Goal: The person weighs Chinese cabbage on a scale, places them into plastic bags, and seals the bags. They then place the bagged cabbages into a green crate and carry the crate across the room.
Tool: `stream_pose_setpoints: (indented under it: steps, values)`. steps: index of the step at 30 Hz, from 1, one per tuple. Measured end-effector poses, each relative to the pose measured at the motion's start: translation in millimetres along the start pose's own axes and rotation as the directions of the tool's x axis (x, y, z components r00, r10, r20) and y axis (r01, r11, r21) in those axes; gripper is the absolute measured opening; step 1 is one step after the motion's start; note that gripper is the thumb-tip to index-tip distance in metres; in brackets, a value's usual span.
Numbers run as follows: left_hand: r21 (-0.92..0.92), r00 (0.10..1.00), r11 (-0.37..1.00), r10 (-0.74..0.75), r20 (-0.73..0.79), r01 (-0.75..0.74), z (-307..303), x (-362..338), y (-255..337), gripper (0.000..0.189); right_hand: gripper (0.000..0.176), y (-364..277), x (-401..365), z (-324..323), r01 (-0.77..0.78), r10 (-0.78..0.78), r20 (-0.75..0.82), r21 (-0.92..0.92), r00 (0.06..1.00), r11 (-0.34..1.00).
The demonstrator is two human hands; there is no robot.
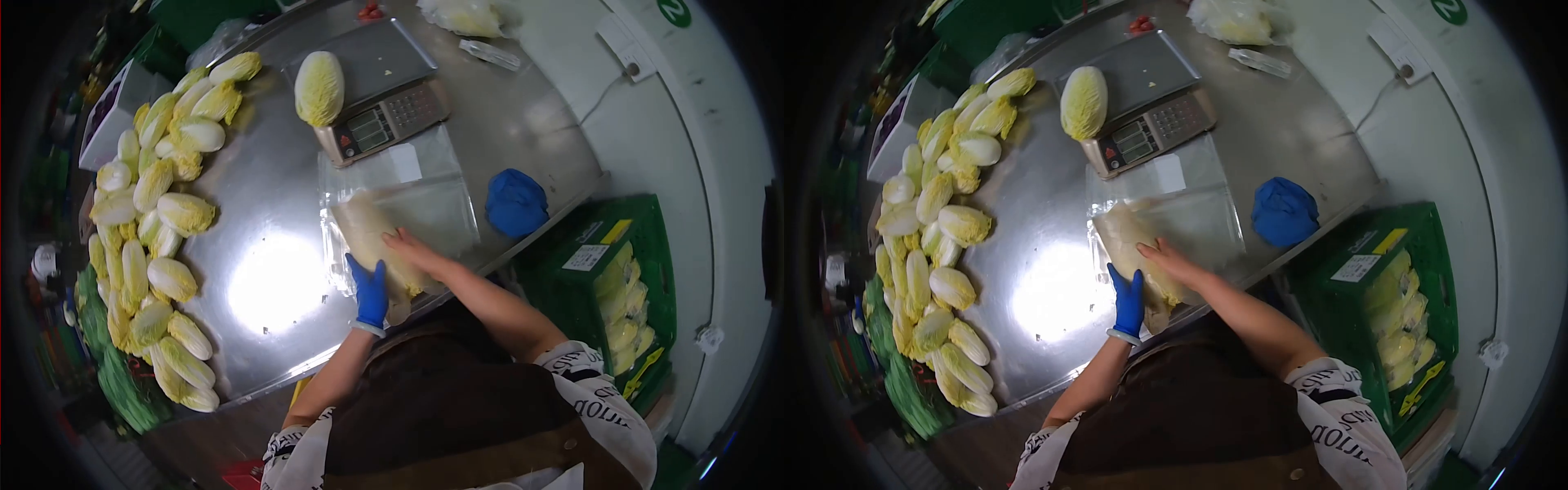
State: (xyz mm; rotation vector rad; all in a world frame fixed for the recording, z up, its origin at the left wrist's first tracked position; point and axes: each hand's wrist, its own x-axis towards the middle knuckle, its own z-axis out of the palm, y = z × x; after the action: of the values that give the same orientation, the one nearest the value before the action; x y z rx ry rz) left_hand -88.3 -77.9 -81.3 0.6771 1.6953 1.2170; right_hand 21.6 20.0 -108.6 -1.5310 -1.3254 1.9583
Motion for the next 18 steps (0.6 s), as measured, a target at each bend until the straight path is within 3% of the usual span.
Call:
stream_pose_setpoints:
  steps: [1,2,3,4,5,6,8,9,10,12,14,18]
  values:
    - [0.117,0.991,0.986,0.112,0.071,-0.12,6,-2,5,0.072,0.085,-10,-24,-14,0.079,-0.08,-0.048,-0.028,0.996,0.996]
    - [0.308,0.941,0.89,0.308,0.142,-0.337,12,-10,8,0.073,0.079,-21,-49,-28,0.154,-0.16,-0.095,-0.064,0.983,0.986]
    - [0.179,0.94,0.949,0.204,0.274,-0.258,15,-16,27,0.074,0.074,-24,-64,-46,0.258,-0.266,-0.089,-0.097,0.96,0.961]
    - [0.061,0.904,0.986,0.116,0.412,-0.154,19,-17,49,0.074,0.064,-34,-81,-71,0.177,-0.177,-0.13,-0.008,0.976,0.984]
    - [-0.038,0.871,0.99,0.138,0.472,-0.137,26,-11,59,0.053,0.054,-41,-100,-101,0.065,-0.048,-0.099,0.18,0.994,0.981]
    - [-0.048,0.777,0.944,0.297,0.555,-0.327,31,5,49,0.034,0.049,-33,-114,-129,-0.023,0.053,-0.082,0.327,0.995,0.945]
    - [0.103,0.731,0.875,0.325,0.6,-0.474,46,34,51,0.025,0.053,-13,-147,-164,-0.032,0.058,-0.043,0.454,0.997,0.891]
    - [0.204,0.638,0.672,0.498,0.588,-0.712,53,57,34,0.029,0.059,-3,-164,-180,-0.107,0.099,0.041,0.446,0.994,0.888]
    - [0.291,0.571,0.525,0.517,0.638,-0.8,56,77,22,0.031,0.061,3,-175,-180,-0.088,0.075,0.046,0.453,0.996,0.887]
    - [0.32,0.546,0.51,0.388,0.743,-0.798,53,112,-14,0.018,0.065,15,-199,-179,-0.046,0.024,0.053,0.459,0.998,0.887]
    - [0.291,0.651,0.68,0.359,0.669,-0.673,58,133,-39,0.011,0.068,18,-208,-170,-0.089,0.077,0.047,0.38,0.996,0.921]
    - [0.181,0.717,0.884,0.213,0.664,-0.431,62,129,-19,0.012,0.071,15,-199,-152,-0.161,0.122,0.137,0.323,0.983,0.933]
